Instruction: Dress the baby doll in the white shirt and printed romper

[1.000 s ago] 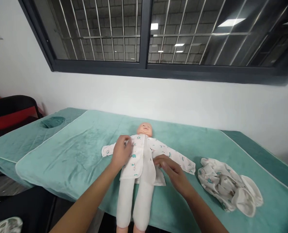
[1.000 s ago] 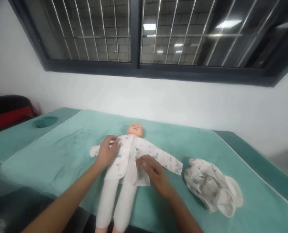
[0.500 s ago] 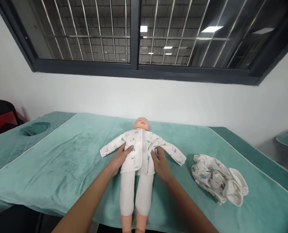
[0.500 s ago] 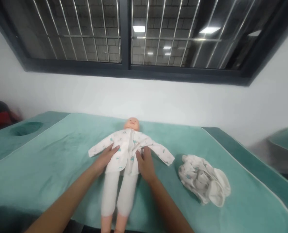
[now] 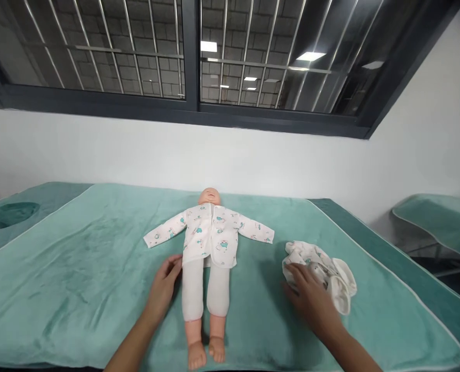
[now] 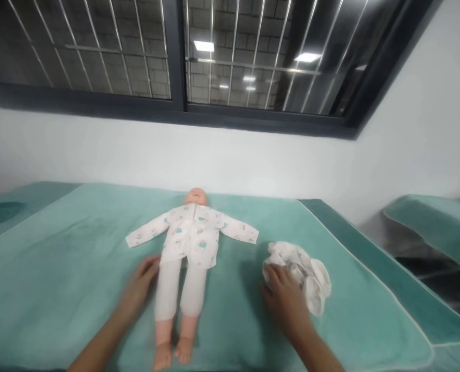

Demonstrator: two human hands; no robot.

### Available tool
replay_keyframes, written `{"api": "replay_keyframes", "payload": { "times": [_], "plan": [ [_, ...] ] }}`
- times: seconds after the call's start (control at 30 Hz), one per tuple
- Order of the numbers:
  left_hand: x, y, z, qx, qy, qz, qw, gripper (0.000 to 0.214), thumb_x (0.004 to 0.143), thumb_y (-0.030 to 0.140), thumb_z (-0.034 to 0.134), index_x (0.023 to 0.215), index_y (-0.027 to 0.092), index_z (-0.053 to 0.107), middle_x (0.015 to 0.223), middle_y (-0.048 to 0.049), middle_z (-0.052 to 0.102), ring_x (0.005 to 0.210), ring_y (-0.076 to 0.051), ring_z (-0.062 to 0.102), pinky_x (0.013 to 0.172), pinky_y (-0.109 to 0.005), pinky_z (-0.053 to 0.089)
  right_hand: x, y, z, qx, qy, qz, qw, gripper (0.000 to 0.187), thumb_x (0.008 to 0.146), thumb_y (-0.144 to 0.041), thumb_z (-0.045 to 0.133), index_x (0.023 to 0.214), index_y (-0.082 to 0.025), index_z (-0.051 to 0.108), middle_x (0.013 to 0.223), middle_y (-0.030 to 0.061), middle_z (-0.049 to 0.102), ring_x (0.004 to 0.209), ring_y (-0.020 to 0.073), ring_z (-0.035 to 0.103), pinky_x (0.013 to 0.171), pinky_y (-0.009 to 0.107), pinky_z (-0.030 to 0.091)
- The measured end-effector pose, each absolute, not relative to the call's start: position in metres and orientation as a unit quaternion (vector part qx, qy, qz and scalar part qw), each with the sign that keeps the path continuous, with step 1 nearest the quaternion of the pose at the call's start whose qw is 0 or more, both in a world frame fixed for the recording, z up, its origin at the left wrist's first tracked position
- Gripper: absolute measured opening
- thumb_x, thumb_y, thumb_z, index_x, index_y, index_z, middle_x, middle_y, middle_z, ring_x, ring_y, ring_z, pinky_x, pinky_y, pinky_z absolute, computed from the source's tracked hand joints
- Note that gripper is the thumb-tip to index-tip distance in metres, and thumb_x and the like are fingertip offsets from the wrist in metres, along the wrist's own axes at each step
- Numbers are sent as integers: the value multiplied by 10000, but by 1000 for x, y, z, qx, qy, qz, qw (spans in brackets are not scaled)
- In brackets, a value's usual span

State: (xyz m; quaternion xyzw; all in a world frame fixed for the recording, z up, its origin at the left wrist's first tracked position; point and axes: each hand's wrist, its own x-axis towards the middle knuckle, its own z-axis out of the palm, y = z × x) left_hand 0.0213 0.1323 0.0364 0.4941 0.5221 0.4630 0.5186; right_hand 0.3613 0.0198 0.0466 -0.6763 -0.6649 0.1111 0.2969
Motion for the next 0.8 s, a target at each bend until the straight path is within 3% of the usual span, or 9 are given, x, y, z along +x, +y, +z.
{"api": "replay_keyframes", "payload": {
  "times": [0.07, 0.17, 0.27, 0.33, 0.4, 0.47, 0.6, 0.67, 0.8],
  "plan": [
    [18, 116, 34, 524, 515, 457, 501, 439, 860, 487, 565, 1167, 177, 606, 1208, -95, 659, 1120, -277, 601, 986, -415, 461, 397, -3, 42, -725, -619, -7, 303, 321, 809, -409, 646, 1120, -332, 654, 1245, 150, 604, 1206, 446, 487, 991, 642, 335],
    [18, 108, 34, 550, 501, 456, 487, 384, 864, 431, 555, 1147, 176, 597, 1179, -95, 659, 1095, -269, 606, 984, -424, 461, 432, -19, 43, -735, -605, -40, 304, 203, 780, -377, 669, 977, -348, 702, 1174, 176, 646, 1146, 478, 522, 919, 644, 339],
    [20, 112, 37, 580, 514, 480, 411, 308, 880, 373, 518, 1114, 184, 587, 1149, -98, 646, 1080, -267, 600, 983, -450, 456, 432, -11, 62, -735, -600, 30, 314, 111, 792, -403, 628, 829, -332, 704, 928, 137, 706, 910, 422, 622, 821, 587, 398],
    [26, 112, 47, 623, 511, 497, 323, 258, 883, 321, 503, 1090, 198, 592, 1161, -95, 624, 1115, -264, 573, 1013, -457, 429, 413, 3, 86, -733, -573, 99, 352, 191, 811, -470, 601, 764, -302, 677, 767, 88, 683, 755, 341, 616, 751, 511, 439],
    [38, 107, 66, 679, 468, 493, 278, 231, 891, 290, 494, 1077, 213, 608, 1187, -87, 611, 1158, -251, 549, 1050, -444, 399, 380, 18, 117, -703, -545, 192, 416, 292, 835, -532, 574, 821, -259, 677, 754, 52, 667, 726, 276, 602, 697, 425, 472],
    [54, 95, 94, 734, 399, 459, 302, 235, 905, 297, 504, 1101, 230, 616, 1201, -72, 618, 1169, -229, 548, 1057, -413, 396, 342, 31, 149, -625, -536, 306, 478, 338, 859, -533, 567, 960, -231, 681, 825, 46, 682, 773, 245, 614, 696, 371, 491],
    [76, 67, 151, 761, 306, 406, 404, 555, 849, 360, 645, 1367, 286, 457, 1371, -63, 541, 1236, -232, 518, 1039, -369, 419, 277, 39, 200, -439, -525, 487, 542, 445, 866, -484, 601, 1222, -216, 602, 1011, 83, 703, 900, 252, 647, 765, 370, 517],
    [74, 59, 167, 752, 317, 407, 409, 606, 839, 379, 664, 1391, 295, 429, 1377, -60, 541, 1221, -237, 524, 1014, -363, 428, 258, 37, 214, -384, -534, 522, 544, 470, 860, -454, 618, 1273, -235, 577, 1075, 98, 698, 976, 274, 646, 797, 394, 520],
    [50, 56, 175, 770, 382, 407, 309, 273, 854, 432, 633, 1042, 234, 641, 1029, -32, 672, 998, -228, 587, 887, -347, 443, 246, 32, 216, -328, -532, 528, 575, 408, 866, -399, 621, 1256, -288, 587, 1185, 84, 665, 1062, 277, 621, 853, 424, 507]
  ]
}}
